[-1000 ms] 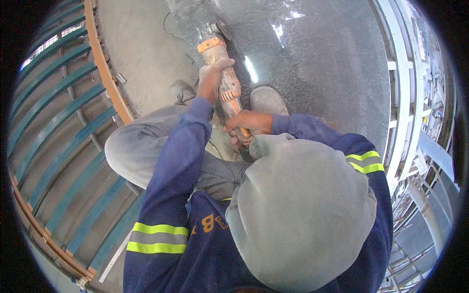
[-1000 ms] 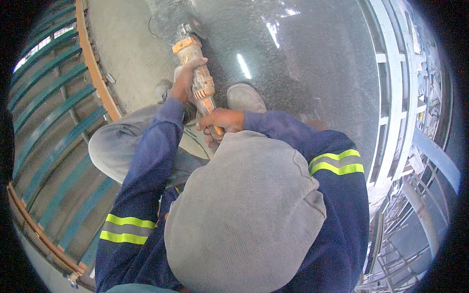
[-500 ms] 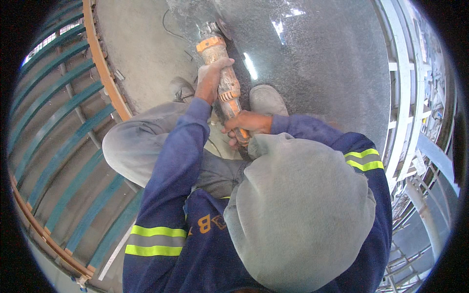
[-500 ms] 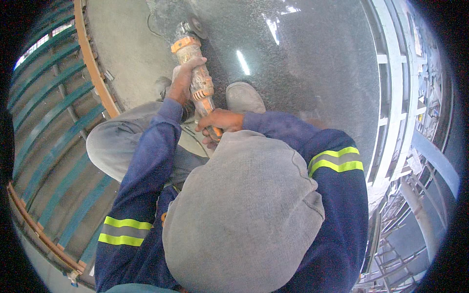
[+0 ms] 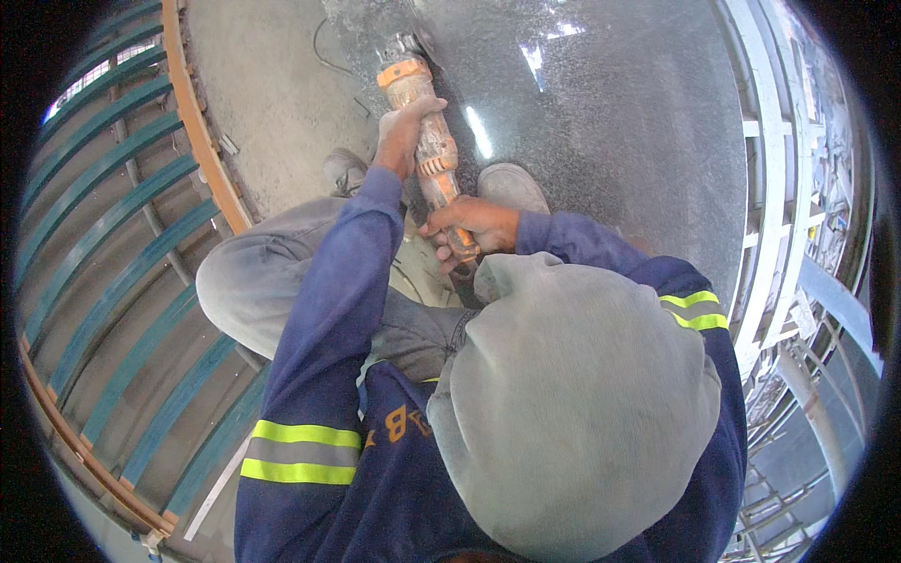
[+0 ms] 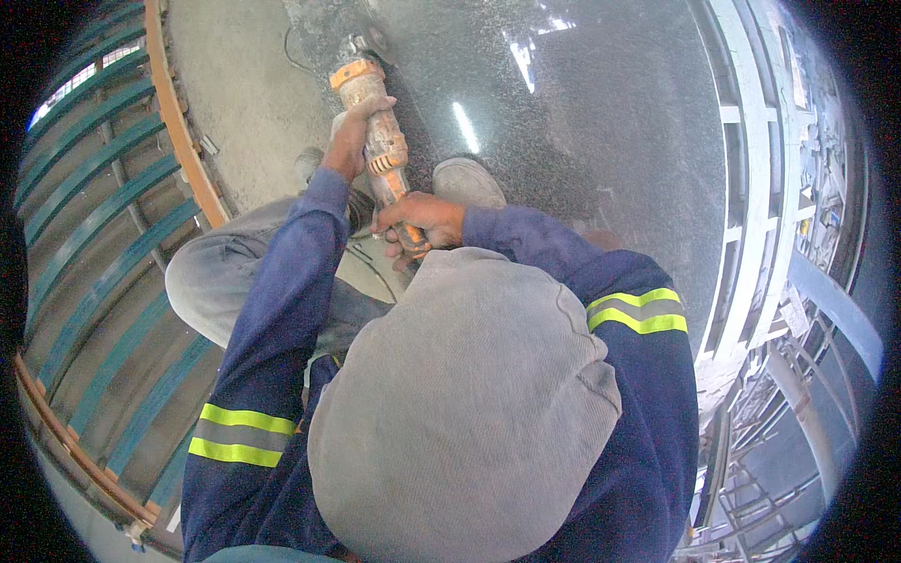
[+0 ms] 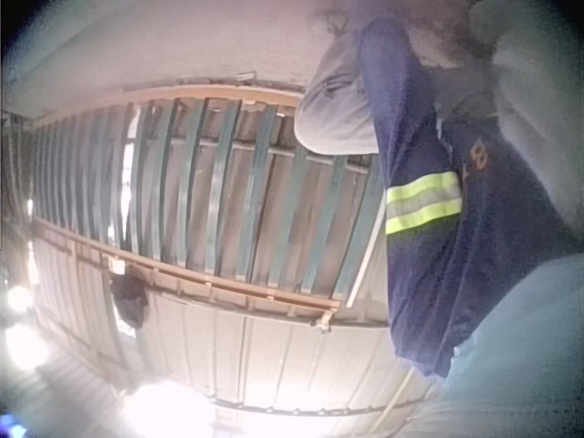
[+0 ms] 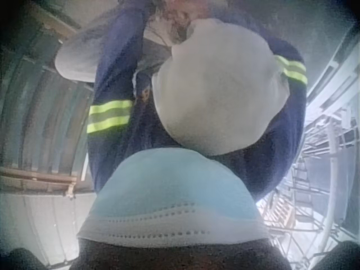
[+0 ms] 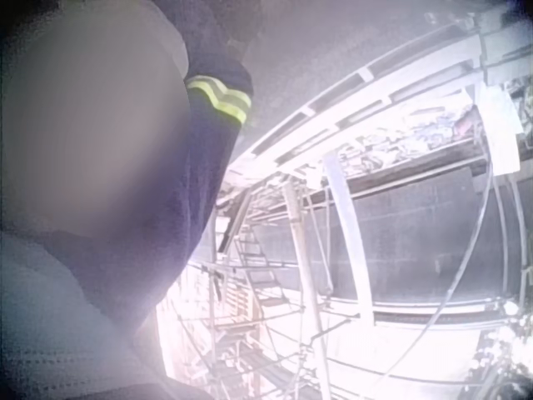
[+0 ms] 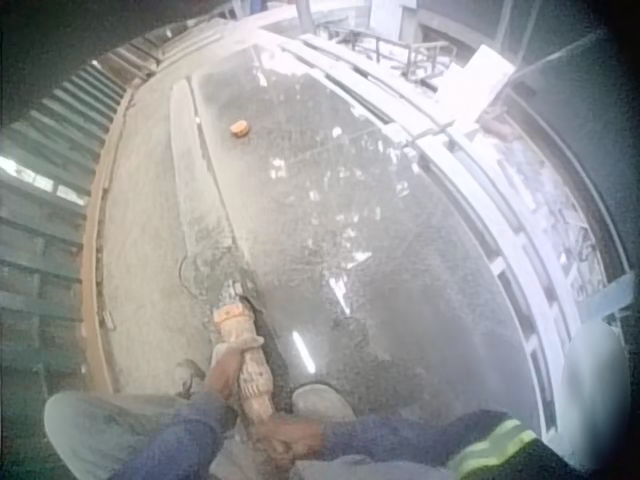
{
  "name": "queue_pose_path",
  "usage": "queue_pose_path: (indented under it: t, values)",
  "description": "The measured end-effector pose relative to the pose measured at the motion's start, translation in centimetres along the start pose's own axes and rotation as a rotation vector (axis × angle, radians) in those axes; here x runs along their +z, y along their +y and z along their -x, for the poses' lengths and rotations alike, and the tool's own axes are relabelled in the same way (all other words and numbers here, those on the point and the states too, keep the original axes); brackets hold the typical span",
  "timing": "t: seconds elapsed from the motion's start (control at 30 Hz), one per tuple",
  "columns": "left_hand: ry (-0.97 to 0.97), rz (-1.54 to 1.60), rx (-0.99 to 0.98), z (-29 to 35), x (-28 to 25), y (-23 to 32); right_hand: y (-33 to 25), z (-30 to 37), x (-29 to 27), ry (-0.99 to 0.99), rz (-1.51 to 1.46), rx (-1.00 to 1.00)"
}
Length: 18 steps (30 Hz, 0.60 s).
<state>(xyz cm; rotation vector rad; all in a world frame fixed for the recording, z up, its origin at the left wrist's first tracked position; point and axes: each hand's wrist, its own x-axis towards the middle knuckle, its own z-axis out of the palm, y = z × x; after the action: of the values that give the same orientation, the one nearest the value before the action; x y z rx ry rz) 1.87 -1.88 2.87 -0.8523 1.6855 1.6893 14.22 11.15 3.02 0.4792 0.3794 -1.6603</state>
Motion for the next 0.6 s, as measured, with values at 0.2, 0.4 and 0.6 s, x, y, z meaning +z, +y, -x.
queue_pose_path:
  t: [0.2, 0.4, 0.6]
  values:
    - [-0.023, -0.016, -0.038, 2.2, 0.7, 0.2, 0.5, 0.9, 0.5, 0.024, 0.01, 0.069]
    - [0.015, -0.045, 0.01, 3.6, 0.6, 0.0, 0.9, 2.1, 1.6, -0.001, 0.033, 0.095]
    - [0.017, -0.03, -0.03, 3.8, 0.7, 0.3, 0.8, 1.9, 1.5, 0.004, 0.038, 0.112]
